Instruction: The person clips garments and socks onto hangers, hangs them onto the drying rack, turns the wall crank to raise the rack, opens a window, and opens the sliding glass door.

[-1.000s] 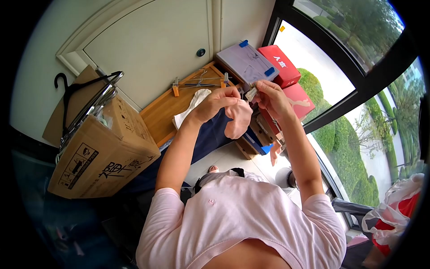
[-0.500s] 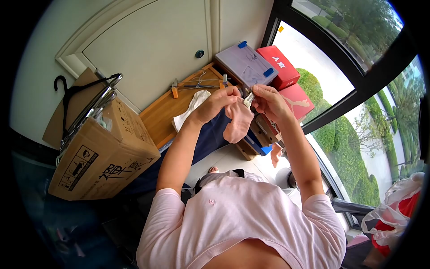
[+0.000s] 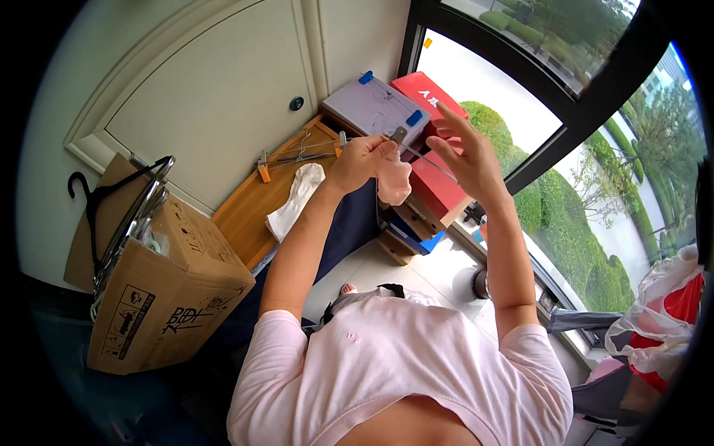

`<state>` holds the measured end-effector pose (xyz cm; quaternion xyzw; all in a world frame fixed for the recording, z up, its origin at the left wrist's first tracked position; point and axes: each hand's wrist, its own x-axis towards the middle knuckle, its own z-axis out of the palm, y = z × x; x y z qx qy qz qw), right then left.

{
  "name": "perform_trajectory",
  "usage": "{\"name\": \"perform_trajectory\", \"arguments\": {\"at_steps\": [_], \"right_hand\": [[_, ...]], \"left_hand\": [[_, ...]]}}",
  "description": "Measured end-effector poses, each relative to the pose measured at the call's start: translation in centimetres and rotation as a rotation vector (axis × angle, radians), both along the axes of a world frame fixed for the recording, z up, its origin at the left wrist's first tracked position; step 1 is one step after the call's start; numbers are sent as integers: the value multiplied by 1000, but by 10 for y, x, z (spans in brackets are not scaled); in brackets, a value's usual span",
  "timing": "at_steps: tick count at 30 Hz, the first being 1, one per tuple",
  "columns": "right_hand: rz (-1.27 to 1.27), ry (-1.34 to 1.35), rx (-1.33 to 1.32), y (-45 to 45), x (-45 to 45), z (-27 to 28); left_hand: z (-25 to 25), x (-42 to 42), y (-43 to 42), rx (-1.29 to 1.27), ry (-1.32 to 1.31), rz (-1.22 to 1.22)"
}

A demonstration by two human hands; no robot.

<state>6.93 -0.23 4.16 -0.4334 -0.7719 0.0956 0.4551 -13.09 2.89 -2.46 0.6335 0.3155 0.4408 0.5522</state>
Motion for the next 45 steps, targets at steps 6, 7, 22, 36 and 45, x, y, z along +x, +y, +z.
{"name": "perform_trajectory", "arguments": {"at_steps": [6, 7, 22, 36, 45], "right_hand": [[-570, -137, -112, -54, 135, 12], [-447, 151, -288, -67, 140, 19], [-452, 688, -559, -181, 187, 18], [-589, 713, -41, -189, 180, 19], [-851, 817, 204, -210, 213, 33]], "left_hand": [[-6, 31, 48, 15, -305, -25], [-1, 41, 52, 31, -279, -47], [30, 224, 68, -308, -686, -357], [5, 279, 27, -311, -565, -353], [-12, 274, 48, -329, -470, -280]]}}
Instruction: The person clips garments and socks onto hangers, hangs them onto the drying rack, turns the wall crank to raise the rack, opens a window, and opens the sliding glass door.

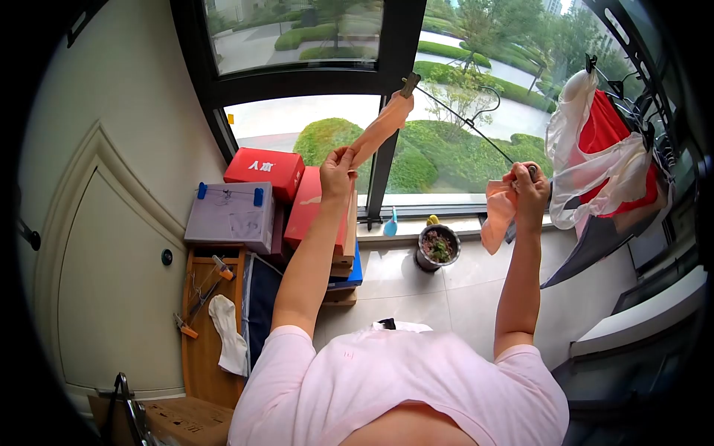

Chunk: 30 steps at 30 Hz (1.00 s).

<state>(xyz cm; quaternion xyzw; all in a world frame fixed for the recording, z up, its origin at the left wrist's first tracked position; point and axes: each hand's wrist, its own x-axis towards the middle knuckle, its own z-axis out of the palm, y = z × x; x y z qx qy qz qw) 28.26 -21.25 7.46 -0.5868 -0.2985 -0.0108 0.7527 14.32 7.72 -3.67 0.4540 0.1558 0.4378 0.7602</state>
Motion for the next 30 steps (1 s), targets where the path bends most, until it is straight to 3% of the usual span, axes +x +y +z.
{"name": "perform_trajectory", "arguments": {"at_steps": [1, 6, 9, 11, 14, 19, 22, 24, 28, 30], "right_hand": [[-2, -17, 13, -3, 4, -1], [-47, -10, -25, -11, 8, 2], [-62, -38, -11, -12, 8, 8], [-79, -58, 34, -12, 6, 15], [-98, -64, 28, -12, 10, 20], [-148, -91, -2, -12, 10, 24], [-175, -120, -65, -13, 18, 15], [-188, -121, -78, -15, 19, 12], [-159, -98, -31, -13, 18, 10], [-138, -70, -3, -14, 16, 13]], "left_hand": [[-3, -1, 5, -14, -99, -41], [3, 6, 10, -40, -87, -15], [18, 5, 6, 76, -35, 47], [25, 6, 3, 327, 32, 48], [33, 12, 2, 375, 101, 41], [36, 21, 7, 342, 3, 155], [42, 18, 14, 170, -3, 133], [47, 18, 15, -52, -172, 79], [50, 21, 16, 21, -116, 26], [47, 29, 13, 190, -70, 3]]}}
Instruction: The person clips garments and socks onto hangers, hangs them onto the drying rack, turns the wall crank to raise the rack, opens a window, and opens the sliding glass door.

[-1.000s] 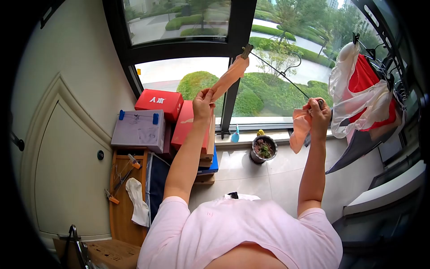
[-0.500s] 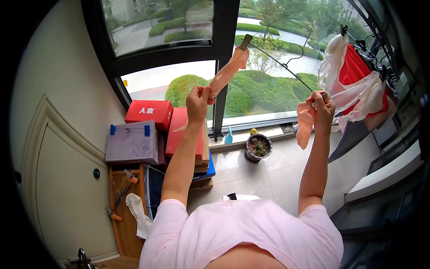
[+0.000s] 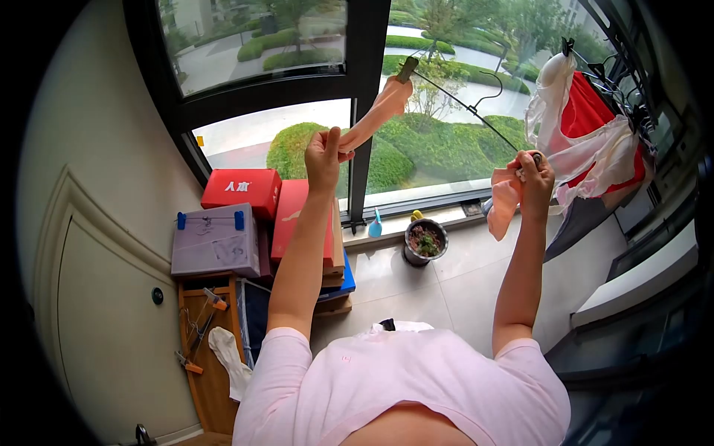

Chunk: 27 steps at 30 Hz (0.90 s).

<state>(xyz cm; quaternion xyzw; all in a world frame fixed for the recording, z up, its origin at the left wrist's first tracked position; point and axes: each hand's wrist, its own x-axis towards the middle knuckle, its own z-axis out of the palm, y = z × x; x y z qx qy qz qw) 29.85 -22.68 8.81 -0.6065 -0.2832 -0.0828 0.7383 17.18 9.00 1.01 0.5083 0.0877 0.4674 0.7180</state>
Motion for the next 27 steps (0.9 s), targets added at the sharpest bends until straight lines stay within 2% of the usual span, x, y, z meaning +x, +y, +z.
{"name": "perform_trajectory", "arguments": {"at_steps": [1, 3, 4, 7, 12, 14, 15, 17, 18, 19, 21, 22, 24, 26, 27], "right_hand": [[27, 24, 31, 0, -1, 2], [3, 8, 27, -2, -2, 5], [-18, -9, 22, -3, -2, 6], [-5, 7, 16, -7, -1, 3], [89, 0, 35, -3, -6, 3], [135, -1, 58, -2, -6, 4], [119, 1, 57, -2, -6, 6], [172, 14, 79, 1, -8, 8], [172, 28, 50, 1, -11, 12], [167, 29, 50, 4, -12, 13], [182, 14, 43, 10, -13, 14], [194, 17, 55, 13, -15, 16], [201, 20, 73, 21, -18, 17], [212, 2, 73, 31, -21, 22], [213, 4, 73, 36, -22, 23]], "left_hand": [[-2, 1, -2, 1, 1, -3], [-4, 2, -5, 376, 117, 155], [-3, -1, -4, 492, 269, 287], [11, -13, -15, 428, 285, 333], [16, -23, -29, 544, 374, 351], [1, -12, -28, 289, 133, 136], [-4, -8, -27, 289, 133, 120], [-12, -7, -17, 357, 234, 229], [-7, -14, -15, 279, 316, 149], [-8, -13, -15, 280, 317, 145], [-15, -7, -15, 21, 176, 302], [-24, -3, -14, -5, 161, 320], [-39, 7, -37, 71, 199, 250], [-42, 22, -85, 309, 212, -195], [-29, 19, -121, 516, 191, -249]]}}
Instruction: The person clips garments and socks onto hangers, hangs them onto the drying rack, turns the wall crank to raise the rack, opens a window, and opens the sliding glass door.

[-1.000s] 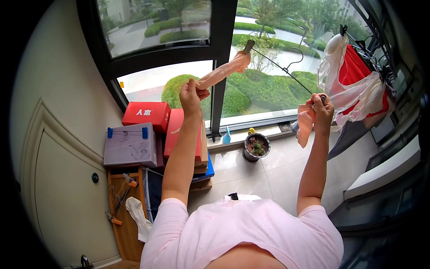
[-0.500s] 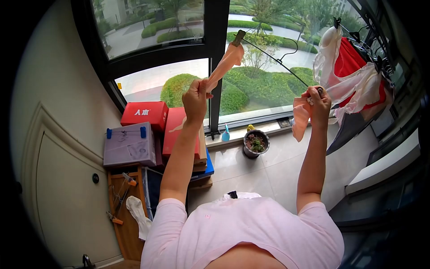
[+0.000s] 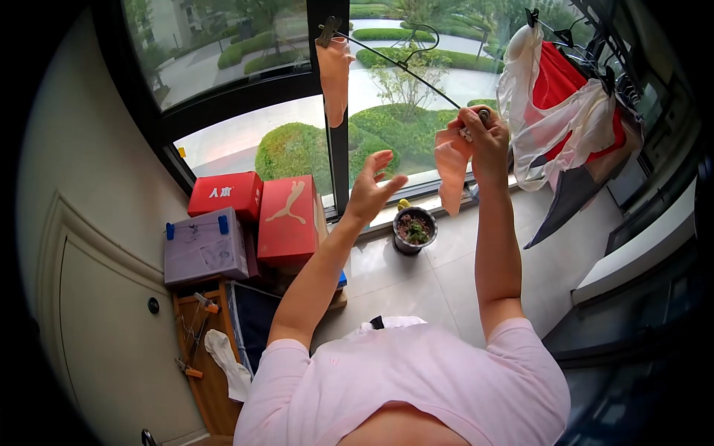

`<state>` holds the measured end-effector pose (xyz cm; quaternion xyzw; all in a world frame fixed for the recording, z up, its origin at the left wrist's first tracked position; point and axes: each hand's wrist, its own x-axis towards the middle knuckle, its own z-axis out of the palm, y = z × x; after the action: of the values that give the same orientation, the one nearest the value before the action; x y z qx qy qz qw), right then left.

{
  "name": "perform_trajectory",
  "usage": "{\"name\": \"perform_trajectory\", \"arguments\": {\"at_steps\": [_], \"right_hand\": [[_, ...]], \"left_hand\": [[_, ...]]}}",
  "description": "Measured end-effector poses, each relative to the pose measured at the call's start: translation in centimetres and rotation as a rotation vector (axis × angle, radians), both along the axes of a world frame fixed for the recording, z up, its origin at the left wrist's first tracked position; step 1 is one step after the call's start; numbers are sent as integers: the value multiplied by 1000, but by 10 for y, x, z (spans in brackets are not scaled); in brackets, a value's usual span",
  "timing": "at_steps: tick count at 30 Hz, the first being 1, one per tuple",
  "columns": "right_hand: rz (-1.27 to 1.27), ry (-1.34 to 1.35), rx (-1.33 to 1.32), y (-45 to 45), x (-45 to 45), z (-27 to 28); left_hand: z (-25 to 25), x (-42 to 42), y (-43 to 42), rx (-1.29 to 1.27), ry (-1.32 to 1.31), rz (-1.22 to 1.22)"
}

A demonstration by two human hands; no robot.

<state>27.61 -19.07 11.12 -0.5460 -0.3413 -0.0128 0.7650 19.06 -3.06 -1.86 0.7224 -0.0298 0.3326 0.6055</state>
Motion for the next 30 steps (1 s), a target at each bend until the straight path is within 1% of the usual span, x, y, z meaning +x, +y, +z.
{"name": "perform_trajectory", "arguments": {"at_steps": [1, 3, 4, 5, 6, 7, 8, 10, 11, 12, 15, 16, 17, 18, 20, 22, 23, 25, 28, 30], "right_hand": [[3, -32, 7, 5, -1, 1], [-14, -53, 27, 9, -6, 6], [-21, -59, 28, 6, -4, 7], [-104, -96, 14, 2, -1, 10], [-191, -138, 3, -3, 2, 13], [-268, -187, -16, -10, 7, 16], [-283, -211, -5, -19, 13, 20], [-395, -265, -38, -37, 22, 28], [-480, -300, -65, -44, 23, 34], [-487, -313, -57, -48, 24, 39], [-644, -471, -128, -59, 20, 56], [-646, -476, -124, -62, 20, 60], [-719, -535, -150, -65, 22, 64], [-791, -591, -175, -66, 23, 68], [-778, -633, -112, -67, 19, 80], [-806, -724, -21, -68, 23, 88], [-857, -751, -49, -71, 30, 91], [-865, -763, -42, -68, 29, 104], [-866, -751, -57, -64, 34, 120], [-867, -825, -48, -61, 38, 125]], "left_hand": [[9, -1, -33, 75, 7, -61], [7, 5, -56, 151, 11, -126], [-6, 15, -57, 76, 130, -310], [-17, 28, -57, 6, 244, -496], [-29, 33, -58, -133, 190, -475], [-22, 28, -60, -311, 204, -479], [-14, 23, -58, -489, 218, -484], [-10, 24, -46, -620, 277, -517], [-12, 28, -41, -665, 264, -555], [-5, 29, -42, -661, 273, -527], [10, 38, -45, -652, 244, -560], [16, 43, -45, -592, 284, -575], [23, 46, -44, -532, 323, -587], [30, 48, -45, -527, 319, -585], [45, 48, -50, -458, 231, -586], [55, 49, -50, -467, 192, -611], [60, 50, -50, -482, 164, -622], [77, 47, -54, -507, 131, -614], [89, 52, -55, -496, 107, -562], [95, 53, -56, -532, 93, -542]]}}
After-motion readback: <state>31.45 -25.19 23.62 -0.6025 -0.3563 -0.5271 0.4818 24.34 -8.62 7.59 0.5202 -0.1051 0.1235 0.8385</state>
